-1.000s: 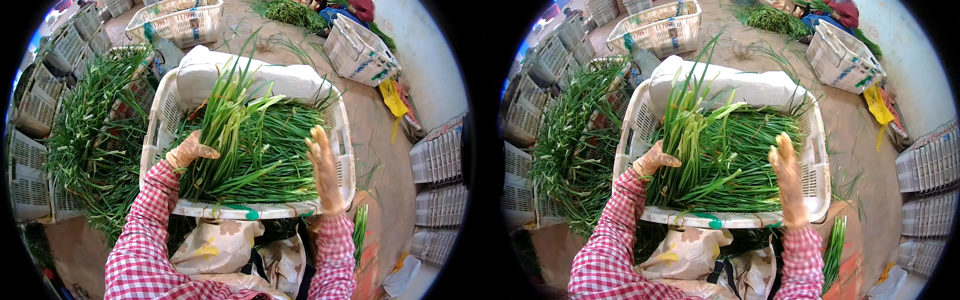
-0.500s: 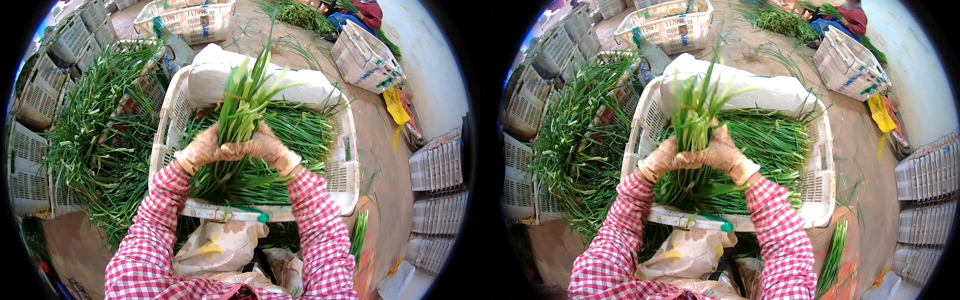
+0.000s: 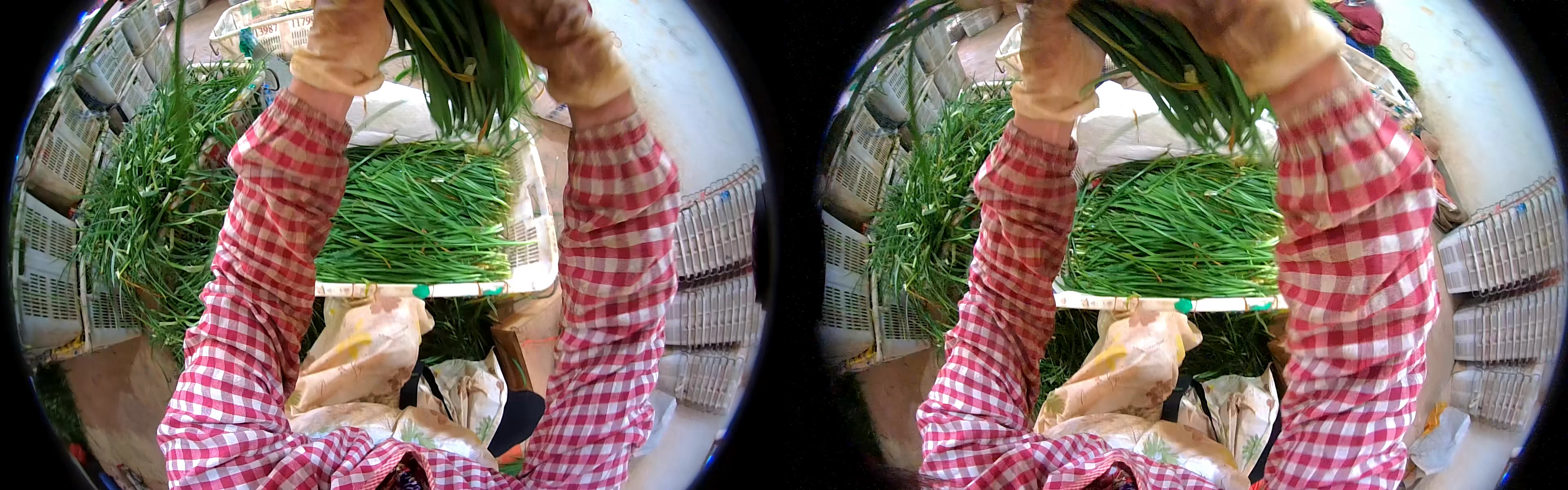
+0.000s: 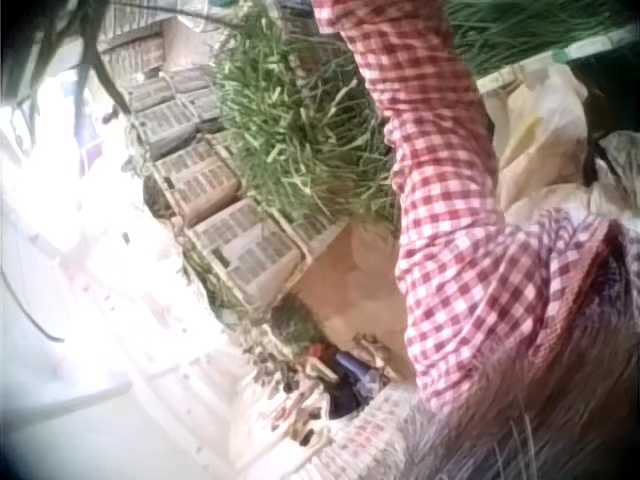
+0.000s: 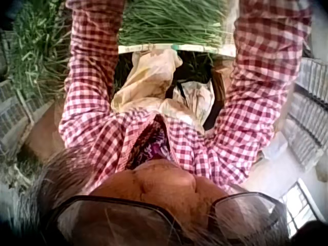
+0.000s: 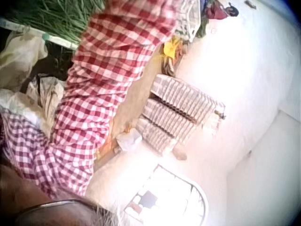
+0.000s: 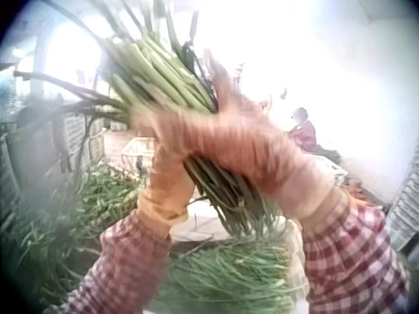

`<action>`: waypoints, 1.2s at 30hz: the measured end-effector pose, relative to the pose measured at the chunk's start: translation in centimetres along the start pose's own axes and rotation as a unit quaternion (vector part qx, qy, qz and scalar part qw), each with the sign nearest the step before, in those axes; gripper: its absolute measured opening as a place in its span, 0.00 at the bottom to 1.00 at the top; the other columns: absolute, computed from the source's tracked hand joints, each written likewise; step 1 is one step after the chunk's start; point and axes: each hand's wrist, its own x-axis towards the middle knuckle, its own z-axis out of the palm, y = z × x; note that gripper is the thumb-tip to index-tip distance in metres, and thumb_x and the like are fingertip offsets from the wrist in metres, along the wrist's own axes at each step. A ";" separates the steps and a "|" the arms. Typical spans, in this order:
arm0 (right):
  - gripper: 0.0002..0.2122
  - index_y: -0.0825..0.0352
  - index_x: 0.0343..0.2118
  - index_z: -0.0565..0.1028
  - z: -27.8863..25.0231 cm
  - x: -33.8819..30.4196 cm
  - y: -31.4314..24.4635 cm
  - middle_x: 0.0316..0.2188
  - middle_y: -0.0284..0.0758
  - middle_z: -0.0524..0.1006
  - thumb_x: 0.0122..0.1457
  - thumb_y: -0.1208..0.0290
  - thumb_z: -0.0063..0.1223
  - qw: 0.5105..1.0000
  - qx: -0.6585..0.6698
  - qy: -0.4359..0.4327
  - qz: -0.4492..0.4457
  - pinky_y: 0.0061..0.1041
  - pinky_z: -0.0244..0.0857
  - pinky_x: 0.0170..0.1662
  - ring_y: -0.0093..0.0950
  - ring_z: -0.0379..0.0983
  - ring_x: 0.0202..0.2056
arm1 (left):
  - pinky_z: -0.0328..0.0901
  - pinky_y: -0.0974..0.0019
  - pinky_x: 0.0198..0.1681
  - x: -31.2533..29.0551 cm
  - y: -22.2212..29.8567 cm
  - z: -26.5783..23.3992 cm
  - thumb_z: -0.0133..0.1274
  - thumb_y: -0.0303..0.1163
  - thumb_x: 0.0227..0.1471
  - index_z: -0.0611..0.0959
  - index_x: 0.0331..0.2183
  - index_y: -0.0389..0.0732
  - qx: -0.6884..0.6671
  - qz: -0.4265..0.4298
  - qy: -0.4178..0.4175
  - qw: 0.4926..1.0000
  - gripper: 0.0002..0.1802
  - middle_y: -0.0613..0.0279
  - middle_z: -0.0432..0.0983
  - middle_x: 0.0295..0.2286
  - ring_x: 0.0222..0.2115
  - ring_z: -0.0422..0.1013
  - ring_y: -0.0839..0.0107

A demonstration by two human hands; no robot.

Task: The person sorts bunches of green onions, removes loose leaves, aligns the stalks, wraps a red band around each bunch, and places the finished bundles into a plastic crate.

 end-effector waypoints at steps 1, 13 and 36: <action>0.40 0.67 0.57 0.59 -0.2 -0.4 -0.8 0.48 0.40 0.70 0.39 0.66 0.68 1.000 -0.025 -0.007 -0.008 0.29 0.61 0.53 0.32 0.67 0.49 | 0.72 0.60 0.38 0.0 -0.1 0.5 0.54 0.45 0.50 0.78 0.40 0.37 -0.022 0.004 -0.007 1.000 0.22 0.55 0.77 0.35 0.32 0.75 0.63; 0.41 0.64 0.59 0.56 -3.2 -16.7 -12.1 0.46 0.39 0.73 0.40 0.66 0.64 0.915 -0.111 -0.090 0.376 0.29 0.63 0.51 0.31 0.71 0.46 | 0.60 0.60 0.55 -15.2 -12.8 11.1 0.53 0.41 0.50 0.55 0.59 0.39 0.057 -0.101 0.153 0.981 0.40 0.53 0.61 0.53 0.51 0.63 0.60; 0.32 0.63 0.61 0.55 5.5 -39.8 -14.6 0.39 0.50 0.75 0.54 0.60 0.52 0.892 -0.067 -0.285 0.344 0.33 0.66 0.44 0.42 0.73 0.40 | 0.71 0.72 0.26 -21.4 -4.1 11.9 0.49 0.56 0.47 0.73 0.45 0.31 -0.050 -0.134 0.160 0.977 0.37 0.52 0.74 0.35 0.27 0.74 0.69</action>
